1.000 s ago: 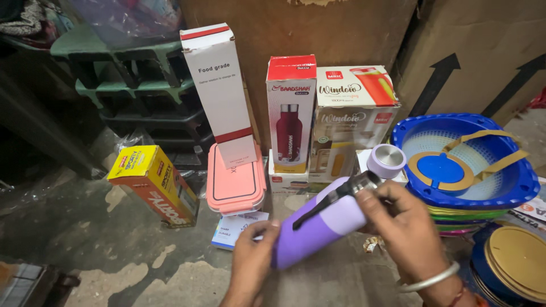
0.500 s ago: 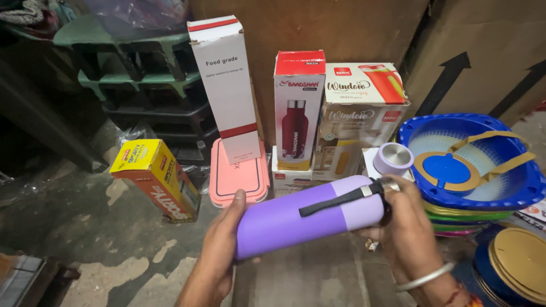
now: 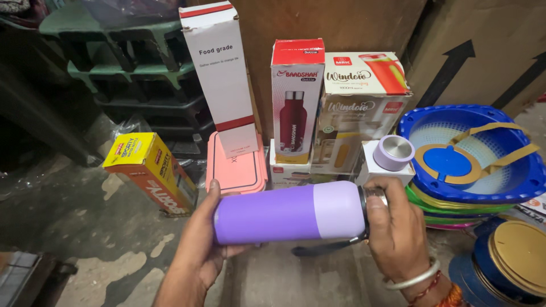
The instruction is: The person handles two insulated water bottles, a white one and a purple one. They unscrew the lids, inspect the interiors, and reassemble them. The person also places the white bottle into its packaging box.
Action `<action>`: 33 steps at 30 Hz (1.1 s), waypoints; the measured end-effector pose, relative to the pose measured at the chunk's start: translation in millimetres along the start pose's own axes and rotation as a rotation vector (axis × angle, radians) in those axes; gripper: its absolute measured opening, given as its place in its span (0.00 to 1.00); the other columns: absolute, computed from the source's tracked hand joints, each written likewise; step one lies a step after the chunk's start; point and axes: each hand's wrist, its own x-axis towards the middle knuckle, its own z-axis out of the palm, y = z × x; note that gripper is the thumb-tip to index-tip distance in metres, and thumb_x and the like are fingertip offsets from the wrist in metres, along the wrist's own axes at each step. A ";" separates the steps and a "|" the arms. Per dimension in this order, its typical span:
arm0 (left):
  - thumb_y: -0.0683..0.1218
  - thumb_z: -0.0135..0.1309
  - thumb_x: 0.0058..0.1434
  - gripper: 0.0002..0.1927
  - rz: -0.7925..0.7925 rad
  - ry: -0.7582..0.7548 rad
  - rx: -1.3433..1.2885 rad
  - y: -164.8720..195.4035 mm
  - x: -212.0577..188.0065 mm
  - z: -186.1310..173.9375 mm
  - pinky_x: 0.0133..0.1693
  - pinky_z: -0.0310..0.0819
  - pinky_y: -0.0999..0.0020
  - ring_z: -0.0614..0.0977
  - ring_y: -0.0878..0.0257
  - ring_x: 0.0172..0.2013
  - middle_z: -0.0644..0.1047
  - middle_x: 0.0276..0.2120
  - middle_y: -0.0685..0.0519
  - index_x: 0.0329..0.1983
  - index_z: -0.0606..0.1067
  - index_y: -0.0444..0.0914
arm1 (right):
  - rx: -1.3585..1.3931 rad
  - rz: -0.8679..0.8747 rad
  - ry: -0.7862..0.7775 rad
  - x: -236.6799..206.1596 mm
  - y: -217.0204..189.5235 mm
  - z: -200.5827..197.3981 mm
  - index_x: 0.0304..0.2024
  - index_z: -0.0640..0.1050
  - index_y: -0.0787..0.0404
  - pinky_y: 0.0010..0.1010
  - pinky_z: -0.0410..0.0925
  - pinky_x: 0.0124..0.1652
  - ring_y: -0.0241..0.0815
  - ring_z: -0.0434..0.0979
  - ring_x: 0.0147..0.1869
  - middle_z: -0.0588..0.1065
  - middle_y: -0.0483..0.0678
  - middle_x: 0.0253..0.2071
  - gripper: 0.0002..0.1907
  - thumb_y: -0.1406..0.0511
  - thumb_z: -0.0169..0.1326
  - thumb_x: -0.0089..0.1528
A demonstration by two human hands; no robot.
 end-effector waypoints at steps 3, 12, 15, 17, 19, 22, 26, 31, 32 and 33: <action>0.56 0.51 0.66 0.26 0.319 -0.148 -0.120 -4.5 8.5 -5.5 0.51 0.73 0.58 0.79 0.57 0.48 0.78 0.47 0.46 0.58 0.72 0.33 | 0.038 0.062 -0.001 1.8 -6.4 1.4 0.49 0.75 0.62 0.37 0.69 0.42 0.49 0.78 0.37 0.77 0.57 0.32 0.18 0.57 0.39 0.70; 0.64 0.42 0.65 0.33 0.355 -0.221 -0.071 5.9 7.5 0.4 0.50 0.77 0.59 0.81 0.59 0.47 0.77 0.48 0.45 0.60 0.71 0.35 | 0.157 0.009 0.092 25.5 -14.8 6.3 0.41 0.74 0.66 0.39 0.66 0.42 0.51 0.75 0.37 0.74 0.57 0.33 0.20 0.58 0.36 0.72; 0.71 0.37 0.64 0.38 0.170 -0.025 0.139 5.6 11.3 -1.8 0.38 0.78 0.60 0.82 0.60 0.38 0.80 0.41 0.47 0.56 0.73 0.35 | 0.079 -0.043 0.082 17.9 -21.0 7.4 0.45 0.75 0.64 0.40 0.67 0.36 0.51 0.76 0.30 0.73 0.56 0.26 0.18 0.58 0.38 0.70; 0.72 0.37 0.68 0.41 0.195 0.020 0.289 5.3 18.1 -8.5 0.30 0.74 0.63 0.79 0.60 0.30 0.79 0.34 0.46 0.56 0.75 0.31 | 0.002 -0.025 0.042 17.6 -23.5 7.4 0.49 0.76 0.62 0.40 0.66 0.34 0.49 0.77 0.27 0.72 0.55 0.23 0.18 0.58 0.39 0.70; 0.69 0.38 0.75 0.40 0.412 -0.023 0.309 4.7 23.5 -15.7 0.24 0.66 0.66 0.73 0.60 0.24 0.75 0.28 0.46 0.54 0.77 0.26 | 0.049 -0.084 0.050 19.3 -26.1 11.9 0.47 0.74 0.63 0.40 0.67 0.33 0.49 0.77 0.29 0.73 0.55 0.25 0.18 0.57 0.39 0.70; 0.62 0.41 0.73 0.31 0.709 -0.083 0.272 6.9 24.9 -19.5 0.24 0.64 0.72 0.71 0.64 0.24 0.73 0.28 0.50 0.57 0.73 0.30 | 0.189 -0.060 -0.017 35.5 -26.0 18.6 0.45 0.74 0.65 0.39 0.68 0.40 0.50 0.76 0.35 0.75 0.57 0.32 0.20 0.56 0.39 0.72; 0.55 0.45 0.67 0.26 0.855 -0.163 0.249 16.2 14.1 -15.8 0.36 0.70 0.80 0.76 0.72 0.35 0.75 0.38 0.55 0.63 0.67 0.36 | 0.485 0.672 -0.239 54.5 -21.7 19.8 0.52 0.76 0.64 0.49 0.54 0.36 0.54 0.60 0.35 0.67 0.60 0.34 0.23 0.52 0.41 0.74; 0.63 0.42 0.64 0.28 0.342 -0.022 0.107 12.1 23.3 -13.2 0.31 0.72 0.74 0.77 0.67 0.30 0.75 0.34 0.53 0.53 0.71 0.37 | 0.181 -0.152 -0.018 37.6 -15.8 15.0 0.51 0.72 0.65 0.37 0.68 0.46 0.47 0.76 0.43 0.75 0.56 0.41 0.19 0.57 0.39 0.72; 0.70 0.40 0.67 0.34 0.238 0.035 0.171 11.2 30.1 -14.4 0.26 0.70 0.70 0.75 0.63 0.25 0.74 0.30 0.51 0.50 0.72 0.36 | 0.173 -0.151 0.011 31.0 -14.9 14.5 0.52 0.72 0.64 0.36 0.69 0.44 0.46 0.77 0.40 0.76 0.55 0.39 0.18 0.58 0.40 0.72; 0.72 0.38 0.69 0.37 0.249 0.055 0.258 8.8 35.7 -17.0 0.25 0.67 0.69 0.73 0.62 0.25 0.71 0.29 0.50 0.50 0.73 0.34 | 0.172 -0.128 -0.017 26.0 -13.6 13.7 0.52 0.72 0.63 0.35 0.70 0.41 0.44 0.78 0.38 0.77 0.54 0.37 0.18 0.58 0.41 0.70</action>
